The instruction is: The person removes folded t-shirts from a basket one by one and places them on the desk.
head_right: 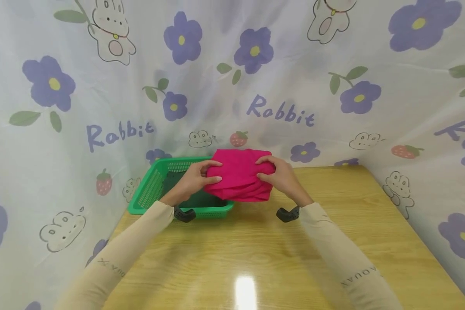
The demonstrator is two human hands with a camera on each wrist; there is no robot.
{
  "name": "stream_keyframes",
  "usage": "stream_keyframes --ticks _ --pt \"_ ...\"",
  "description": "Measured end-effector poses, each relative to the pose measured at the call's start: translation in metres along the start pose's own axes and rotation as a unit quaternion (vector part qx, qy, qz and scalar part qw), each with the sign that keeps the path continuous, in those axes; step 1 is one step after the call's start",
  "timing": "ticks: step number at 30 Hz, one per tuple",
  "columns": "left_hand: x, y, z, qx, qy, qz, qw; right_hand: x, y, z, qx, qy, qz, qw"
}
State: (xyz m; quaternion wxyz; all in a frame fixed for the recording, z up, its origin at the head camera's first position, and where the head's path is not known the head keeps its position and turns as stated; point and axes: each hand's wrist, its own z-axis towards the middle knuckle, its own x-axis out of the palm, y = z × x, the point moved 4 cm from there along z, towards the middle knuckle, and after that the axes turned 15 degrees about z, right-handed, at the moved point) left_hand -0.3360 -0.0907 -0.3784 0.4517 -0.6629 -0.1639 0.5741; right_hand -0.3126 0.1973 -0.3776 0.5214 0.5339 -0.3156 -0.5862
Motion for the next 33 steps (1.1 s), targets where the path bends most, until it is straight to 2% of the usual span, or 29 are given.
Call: stream_keyframes --ticks 9,21,29,33 --pt "0.023 -0.010 0.015 0.011 0.004 -0.005 0.9999 -0.022 -0.009 -0.006 0.009 -0.016 -0.022 0.9996" --pt "0.060 -0.021 0.031 0.017 0.033 -0.014 0.9992 -0.054 -0.029 -0.022 0.035 -0.029 -0.036 0.9983" --pt "0.091 -0.036 0.042 0.023 0.037 -0.018 0.9989 -0.080 -0.049 -0.033 0.038 -0.051 -0.051 0.9966" --pt "0.105 -0.046 0.046 0.035 0.037 -0.011 0.9986 -0.091 -0.060 -0.039 0.047 -0.064 -0.058 0.9951"
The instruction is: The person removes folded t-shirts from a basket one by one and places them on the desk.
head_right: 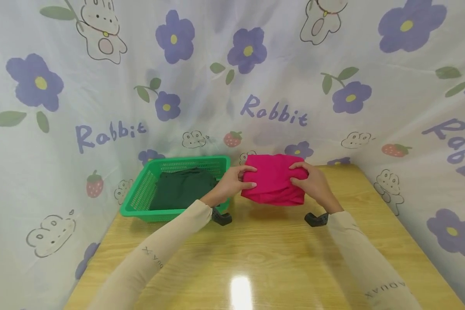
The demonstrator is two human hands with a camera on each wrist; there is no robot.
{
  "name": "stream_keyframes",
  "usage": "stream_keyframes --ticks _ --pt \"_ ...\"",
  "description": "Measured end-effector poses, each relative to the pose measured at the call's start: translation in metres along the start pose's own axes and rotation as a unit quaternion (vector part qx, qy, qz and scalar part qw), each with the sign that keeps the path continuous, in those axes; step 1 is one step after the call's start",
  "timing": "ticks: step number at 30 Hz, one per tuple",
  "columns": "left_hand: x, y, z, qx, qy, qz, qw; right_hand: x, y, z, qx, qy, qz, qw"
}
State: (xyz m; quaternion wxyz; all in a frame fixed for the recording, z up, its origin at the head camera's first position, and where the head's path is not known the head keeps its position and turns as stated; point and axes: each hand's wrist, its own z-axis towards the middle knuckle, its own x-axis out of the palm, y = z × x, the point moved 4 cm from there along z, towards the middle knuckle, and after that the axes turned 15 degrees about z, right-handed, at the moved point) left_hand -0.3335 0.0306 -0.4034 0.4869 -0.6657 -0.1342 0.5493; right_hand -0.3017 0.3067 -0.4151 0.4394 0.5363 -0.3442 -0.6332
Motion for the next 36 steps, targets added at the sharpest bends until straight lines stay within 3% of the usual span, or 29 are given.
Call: stream_keyframes --ticks 6,15,22,29,36 --pt "0.017 -0.009 0.010 0.001 -0.001 -0.002 1.0000 -0.015 -0.012 -0.005 0.008 -0.016 -0.018 0.9997" --pt "0.045 -0.013 0.026 -0.032 -0.014 -0.004 0.9994 -0.031 -0.032 -0.007 0.012 -0.029 -0.033 0.9989" --pt "0.063 -0.018 0.040 -0.024 -0.030 0.038 0.9985 -0.044 -0.044 -0.010 0.029 -0.043 -0.044 0.9977" --pt "0.079 -0.014 0.052 -0.024 -0.041 0.056 0.9973 -0.052 -0.052 -0.010 0.028 -0.047 -0.044 0.9975" --pt "0.094 -0.007 0.056 -0.055 -0.039 0.061 0.9958 -0.055 -0.069 -0.010 0.036 -0.058 -0.049 0.9965"
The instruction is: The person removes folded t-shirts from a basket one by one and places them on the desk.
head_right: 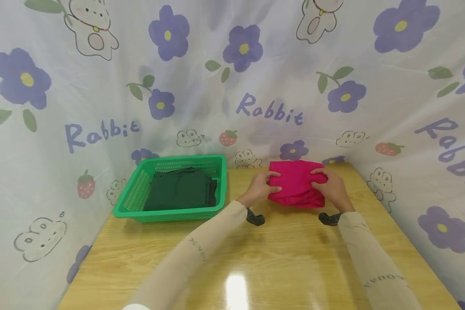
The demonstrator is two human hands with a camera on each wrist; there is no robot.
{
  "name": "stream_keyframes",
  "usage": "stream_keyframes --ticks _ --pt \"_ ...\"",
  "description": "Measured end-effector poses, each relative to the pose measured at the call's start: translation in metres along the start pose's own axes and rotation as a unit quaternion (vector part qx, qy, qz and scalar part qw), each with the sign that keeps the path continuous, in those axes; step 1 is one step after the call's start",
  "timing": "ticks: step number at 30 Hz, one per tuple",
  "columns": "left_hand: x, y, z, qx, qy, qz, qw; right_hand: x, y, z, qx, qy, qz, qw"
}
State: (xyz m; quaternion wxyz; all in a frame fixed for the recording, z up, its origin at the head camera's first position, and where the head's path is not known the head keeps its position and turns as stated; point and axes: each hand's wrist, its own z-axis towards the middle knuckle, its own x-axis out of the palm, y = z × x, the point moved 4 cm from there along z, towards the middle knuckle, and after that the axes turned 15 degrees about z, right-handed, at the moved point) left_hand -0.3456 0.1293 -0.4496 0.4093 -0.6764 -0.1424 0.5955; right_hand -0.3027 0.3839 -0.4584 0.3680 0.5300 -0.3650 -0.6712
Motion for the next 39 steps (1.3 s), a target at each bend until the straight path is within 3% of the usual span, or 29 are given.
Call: stream_keyframes --ticks 6,14,24,30,39 --pt "0.014 0.005 0.006 -0.005 0.010 0.014 0.9998 -0.002 -0.012 0.006 0.000 0.001 -0.009 1.0000" --pt "0.029 0.007 0.013 -0.032 0.004 -0.046 0.9984 -0.004 -0.019 0.015 0.014 0.000 -0.023 0.9996" --pt "0.044 0.012 0.020 -0.052 0.009 -0.047 0.9975 -0.004 -0.036 0.019 0.021 -0.008 -0.039 0.9990" --pt "0.050 0.019 0.023 -0.064 0.011 -0.050 0.9966 -0.001 -0.048 0.023 0.029 -0.004 -0.034 0.9990" --pt "0.054 0.026 0.030 -0.063 0.010 -0.057 0.9964 0.002 -0.048 0.026 0.019 -0.010 -0.046 0.9987"
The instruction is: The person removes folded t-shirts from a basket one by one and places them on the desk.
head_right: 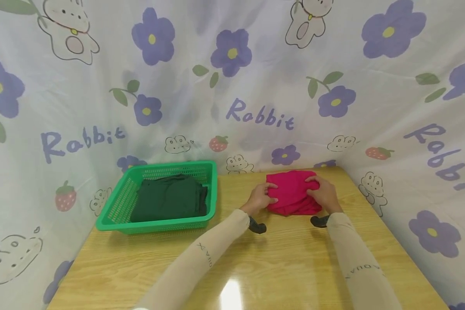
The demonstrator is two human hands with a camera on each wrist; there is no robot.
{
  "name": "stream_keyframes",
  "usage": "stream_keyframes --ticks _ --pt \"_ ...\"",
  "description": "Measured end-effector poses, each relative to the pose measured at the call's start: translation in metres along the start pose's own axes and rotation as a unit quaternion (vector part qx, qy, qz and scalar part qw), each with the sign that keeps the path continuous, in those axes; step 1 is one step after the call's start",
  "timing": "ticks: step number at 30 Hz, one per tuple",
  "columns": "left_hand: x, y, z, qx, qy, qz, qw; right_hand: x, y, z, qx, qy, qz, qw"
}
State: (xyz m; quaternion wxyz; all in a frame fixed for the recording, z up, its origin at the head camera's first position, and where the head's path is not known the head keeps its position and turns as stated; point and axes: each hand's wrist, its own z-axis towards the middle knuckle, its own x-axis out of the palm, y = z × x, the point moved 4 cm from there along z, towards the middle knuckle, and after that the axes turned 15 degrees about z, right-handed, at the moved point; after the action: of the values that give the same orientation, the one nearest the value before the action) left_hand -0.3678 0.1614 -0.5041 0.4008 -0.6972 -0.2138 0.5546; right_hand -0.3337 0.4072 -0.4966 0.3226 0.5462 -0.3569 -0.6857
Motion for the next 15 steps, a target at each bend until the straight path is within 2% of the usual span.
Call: stream_keyframes --ticks 6,11,15 --pt "-0.002 0.005 0.001 -0.011 0.004 -0.024 0.9996 0.002 0.003 0.000 -0.009 -0.004 -0.006 0.9999" --pt "-0.001 0.013 0.000 -0.029 0.025 -0.027 0.9989 0.004 0.002 -0.002 -0.004 0.008 -0.008 0.9999" --pt "-0.003 0.016 0.000 -0.033 0.036 -0.025 0.9985 0.001 0.000 -0.005 -0.001 0.012 -0.011 0.9999"
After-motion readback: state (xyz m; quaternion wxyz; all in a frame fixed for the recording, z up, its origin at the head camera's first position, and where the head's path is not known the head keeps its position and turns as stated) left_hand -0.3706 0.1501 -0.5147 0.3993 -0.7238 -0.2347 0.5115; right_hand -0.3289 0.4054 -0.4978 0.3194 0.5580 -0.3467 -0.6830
